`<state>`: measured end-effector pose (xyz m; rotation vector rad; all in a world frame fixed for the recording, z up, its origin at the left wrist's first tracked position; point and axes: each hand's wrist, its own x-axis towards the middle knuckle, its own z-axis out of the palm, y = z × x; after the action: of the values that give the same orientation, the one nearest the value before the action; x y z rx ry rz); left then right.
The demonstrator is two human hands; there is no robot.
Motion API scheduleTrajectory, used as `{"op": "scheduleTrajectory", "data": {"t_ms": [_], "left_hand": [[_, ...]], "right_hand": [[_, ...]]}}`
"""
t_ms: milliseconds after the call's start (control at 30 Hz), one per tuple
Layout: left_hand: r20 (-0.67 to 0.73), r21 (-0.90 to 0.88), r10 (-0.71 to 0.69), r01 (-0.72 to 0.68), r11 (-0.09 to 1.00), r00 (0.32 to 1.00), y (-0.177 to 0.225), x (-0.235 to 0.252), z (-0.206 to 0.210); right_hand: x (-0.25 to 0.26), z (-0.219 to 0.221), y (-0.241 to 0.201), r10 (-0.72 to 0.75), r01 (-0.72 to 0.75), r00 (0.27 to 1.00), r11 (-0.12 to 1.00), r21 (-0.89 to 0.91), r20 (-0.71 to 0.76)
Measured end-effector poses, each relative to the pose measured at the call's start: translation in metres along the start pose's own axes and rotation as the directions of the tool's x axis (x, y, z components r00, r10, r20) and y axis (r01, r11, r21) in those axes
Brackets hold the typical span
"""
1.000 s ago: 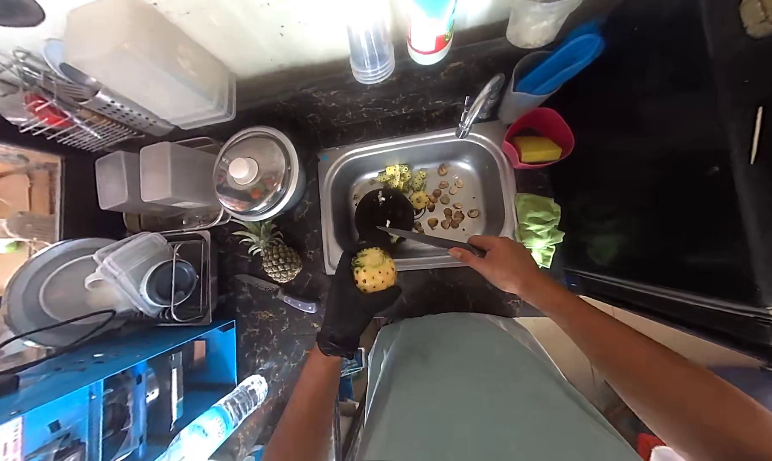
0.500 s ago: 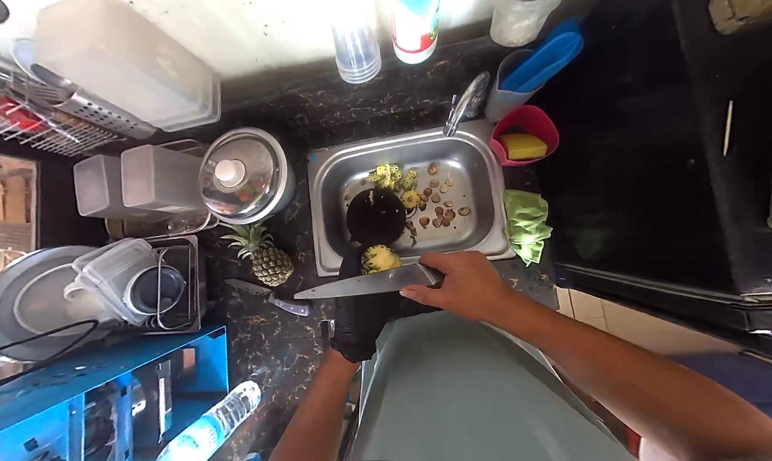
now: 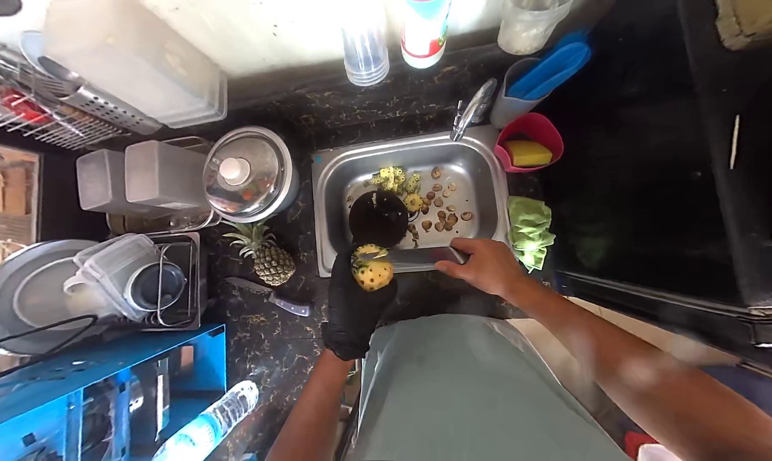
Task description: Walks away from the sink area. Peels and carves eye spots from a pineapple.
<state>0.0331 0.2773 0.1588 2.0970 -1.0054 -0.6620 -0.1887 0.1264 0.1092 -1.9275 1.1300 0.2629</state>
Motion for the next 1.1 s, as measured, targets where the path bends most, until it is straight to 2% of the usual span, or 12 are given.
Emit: {"op": "scheduleTrajectory", "data": {"t_ms": [100,267,367,433,533,633,700,767,833,933,1033,1100], "left_hand": [[0.028,-0.061,-0.043,0.044,0.997,0.999,-0.006,0.003,-0.003],[0.146,-0.111,0.036,-0.02,0.994,0.989,-0.003,-0.006,0.008],[0.224,-0.132,0.028,0.002,0.991,0.974,0.001,-0.004,0.002],[0.283,-0.188,-0.009,0.065,0.98,0.959,0.001,0.001,-0.006],[0.389,-0.334,-0.022,0.163,0.928,0.921,0.001,0.001,-0.016],[0.465,-0.469,-0.049,0.293,0.833,0.884,-0.005,0.003,-0.014],[0.502,-0.574,-0.043,0.37,0.731,0.864,-0.01,0.007,-0.01],[0.476,-0.611,-0.056,0.376,0.696,0.877,-0.009,0.006,-0.003],[0.369,-0.584,-0.08,0.298,0.755,0.926,-0.006,-0.001,0.006],[0.19,-0.51,-0.024,0.12,0.852,0.981,-0.008,-0.019,0.02],[0.244,-0.433,-0.107,0.207,0.877,0.964,-0.014,-0.028,0.028],[0.351,-0.534,-0.155,0.333,0.777,0.924,-0.03,-0.029,0.032]], "right_hand": [[-0.007,-0.001,-0.01,0.036,-0.037,0.998,0.999,0.001,0.045],[-0.024,-0.002,-0.051,-0.158,0.16,0.987,0.985,0.063,-0.027],[-0.011,0.002,-0.033,-0.233,0.238,0.966,0.971,0.035,-0.109],[0.006,0.007,0.002,-0.14,0.146,0.983,0.988,0.044,-0.122],[0.026,0.013,0.047,0.124,-0.11,0.988,0.984,0.14,-0.094],[0.021,0.015,0.052,0.181,-0.158,0.982,0.947,0.278,-0.059],[0.005,0.009,0.032,0.138,-0.128,0.99,0.935,0.332,-0.009],[-0.015,-0.002,0.001,0.053,-0.05,0.999,0.946,0.319,0.001],[-0.035,-0.007,-0.031,-0.071,0.087,0.995,0.962,0.258,-0.074],[-0.05,-0.006,-0.055,-0.234,0.267,0.95,0.953,0.147,-0.208],[-0.052,-0.002,-0.058,-0.298,0.32,0.919,0.946,0.048,-0.258],[-0.052,0.002,-0.055,-0.326,0.334,0.905,0.942,-0.017,-0.274]]}}
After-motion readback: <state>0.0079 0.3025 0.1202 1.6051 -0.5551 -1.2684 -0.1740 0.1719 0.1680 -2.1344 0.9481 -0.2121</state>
